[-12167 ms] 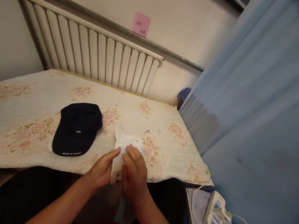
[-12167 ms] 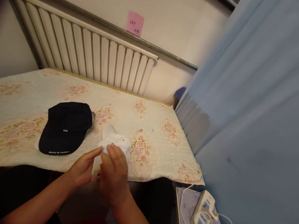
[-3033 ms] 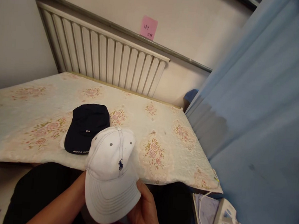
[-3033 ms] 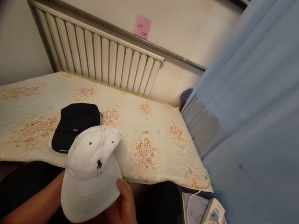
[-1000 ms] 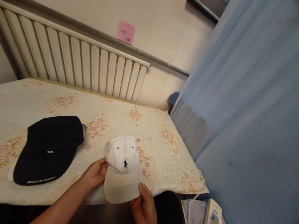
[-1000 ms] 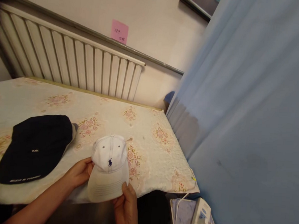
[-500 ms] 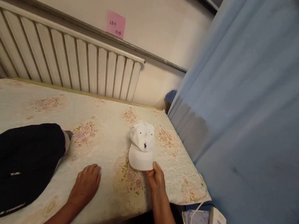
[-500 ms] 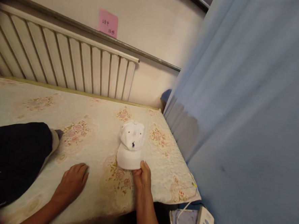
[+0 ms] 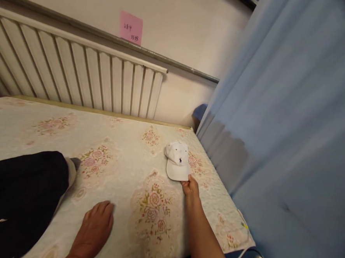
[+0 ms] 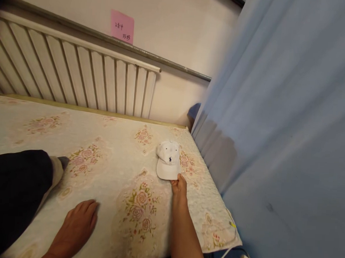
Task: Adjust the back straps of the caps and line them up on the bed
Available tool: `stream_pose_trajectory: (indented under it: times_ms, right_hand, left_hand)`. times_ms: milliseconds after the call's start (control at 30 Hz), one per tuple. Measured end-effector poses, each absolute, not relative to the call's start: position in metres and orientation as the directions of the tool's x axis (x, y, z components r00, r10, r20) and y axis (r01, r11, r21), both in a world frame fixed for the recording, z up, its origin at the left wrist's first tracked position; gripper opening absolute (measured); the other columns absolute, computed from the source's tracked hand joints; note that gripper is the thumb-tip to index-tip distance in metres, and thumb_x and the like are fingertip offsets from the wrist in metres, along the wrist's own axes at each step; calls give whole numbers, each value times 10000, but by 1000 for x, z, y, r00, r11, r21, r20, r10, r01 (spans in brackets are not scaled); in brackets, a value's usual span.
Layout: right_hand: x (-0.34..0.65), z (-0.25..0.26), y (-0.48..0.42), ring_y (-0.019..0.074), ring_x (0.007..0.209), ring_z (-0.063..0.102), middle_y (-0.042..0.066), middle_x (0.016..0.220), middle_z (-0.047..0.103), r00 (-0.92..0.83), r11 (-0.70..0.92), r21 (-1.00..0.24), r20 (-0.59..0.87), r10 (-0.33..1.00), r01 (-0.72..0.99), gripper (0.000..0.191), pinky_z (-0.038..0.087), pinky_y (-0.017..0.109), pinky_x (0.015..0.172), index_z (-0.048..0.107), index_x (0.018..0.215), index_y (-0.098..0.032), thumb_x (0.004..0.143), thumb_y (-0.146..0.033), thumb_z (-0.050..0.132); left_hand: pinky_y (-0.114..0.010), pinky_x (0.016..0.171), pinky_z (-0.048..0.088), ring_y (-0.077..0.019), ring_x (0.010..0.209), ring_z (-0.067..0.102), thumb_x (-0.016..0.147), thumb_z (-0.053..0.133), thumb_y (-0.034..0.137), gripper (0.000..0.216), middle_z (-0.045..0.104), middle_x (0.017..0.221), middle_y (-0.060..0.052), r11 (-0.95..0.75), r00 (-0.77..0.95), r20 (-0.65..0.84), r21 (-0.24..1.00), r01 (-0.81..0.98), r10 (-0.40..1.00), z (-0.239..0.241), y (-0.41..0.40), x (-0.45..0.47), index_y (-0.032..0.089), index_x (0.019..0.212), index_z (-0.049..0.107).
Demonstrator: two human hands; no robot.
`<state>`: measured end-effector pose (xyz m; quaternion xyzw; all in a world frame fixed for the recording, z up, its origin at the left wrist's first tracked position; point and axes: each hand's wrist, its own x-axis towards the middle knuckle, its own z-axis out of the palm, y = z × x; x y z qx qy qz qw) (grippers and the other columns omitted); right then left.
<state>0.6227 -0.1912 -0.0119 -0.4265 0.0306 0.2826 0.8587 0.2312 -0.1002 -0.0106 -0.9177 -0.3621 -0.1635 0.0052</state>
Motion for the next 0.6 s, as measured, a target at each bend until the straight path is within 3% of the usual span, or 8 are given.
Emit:
stream_pose_trajectory:
  times_ms: [133, 300, 600]
  right_hand:
    - [629, -18, -197, 149, 755, 656, 13, 819, 681, 832, 416, -734, -379, 405, -537, 139, 569, 327, 703, 592, 990, -135, 874, -189, 539]
    - [631, -17, -209, 168, 877, 630, 60, 1074, 617, 825, 318, -768, -461, 328, -555, 286, 555, 350, 738, 566, 1118, -151, 894, -328, 562]
    - [632, -15, -222, 201, 980, 609, 81, 1173, 584, 859, 125, -859, -466, 213, -497, 335, 536, 406, 816, 541, 1178, -167, 891, -339, 561]
  left_hand:
    - [-415, 904, 359, -273, 1061, 510, 887, 373, 195, 316, 590, 1149, -147, -735, 684, 295, 113, 669, 667, -10, -100, 232, 132, 1083, 613]
    - [-416, 898, 360, -274, 1058, 508, 885, 360, 180, 322, 591, 1138, -146, -741, 687, 300, 117, 662, 661, -9, -101, 232, 124, 1076, 613]
    - [-409, 894, 354, -267, 1054, 500, 887, 363, 169, 302, 587, 1132, -137, -739, 683, 306, 126, 662, 663, -6, -103, 231, 137, 1064, 606]
